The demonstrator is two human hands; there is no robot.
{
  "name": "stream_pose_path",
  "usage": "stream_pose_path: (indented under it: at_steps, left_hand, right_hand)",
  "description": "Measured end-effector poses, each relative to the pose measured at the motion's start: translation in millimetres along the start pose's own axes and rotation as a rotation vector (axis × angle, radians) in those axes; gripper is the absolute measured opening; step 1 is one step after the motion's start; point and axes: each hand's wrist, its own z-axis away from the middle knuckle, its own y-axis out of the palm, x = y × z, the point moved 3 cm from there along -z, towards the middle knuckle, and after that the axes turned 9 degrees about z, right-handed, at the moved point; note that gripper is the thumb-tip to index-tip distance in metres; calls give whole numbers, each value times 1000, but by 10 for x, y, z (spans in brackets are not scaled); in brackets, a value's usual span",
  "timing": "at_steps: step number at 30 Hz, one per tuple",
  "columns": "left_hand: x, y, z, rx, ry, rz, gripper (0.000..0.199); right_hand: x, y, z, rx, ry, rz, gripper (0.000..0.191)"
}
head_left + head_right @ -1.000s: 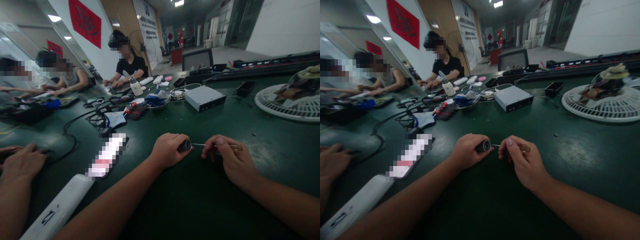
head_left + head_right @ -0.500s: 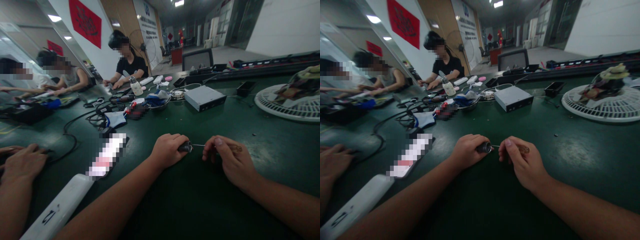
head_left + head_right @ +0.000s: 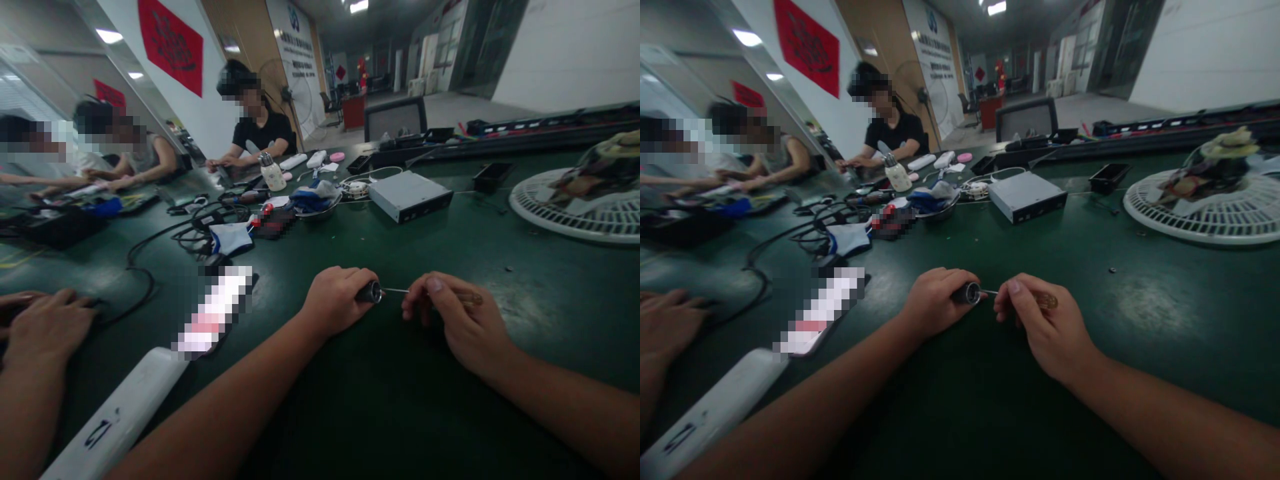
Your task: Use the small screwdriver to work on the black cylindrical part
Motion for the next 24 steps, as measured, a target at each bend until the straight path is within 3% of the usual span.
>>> stream_pose_path:
  at_steps: [7,13,20,24]
  left_hand:
    - [13,-1,-11,-12,14,-12,16]
    - [13,14,-7,-8,10,-6,16]
    - [30,25,-22,-14,-11,2,16]
    - [15,21,-25,-4,10,22,15]
  right_hand:
    - [20,10,2,124,-63,-27,40]
    - [-9,-3,-9,9,7,55,40]
    - [3,27,-12,167,-62,-58,38]
    - [15,12,-10,87,-27,49,43]
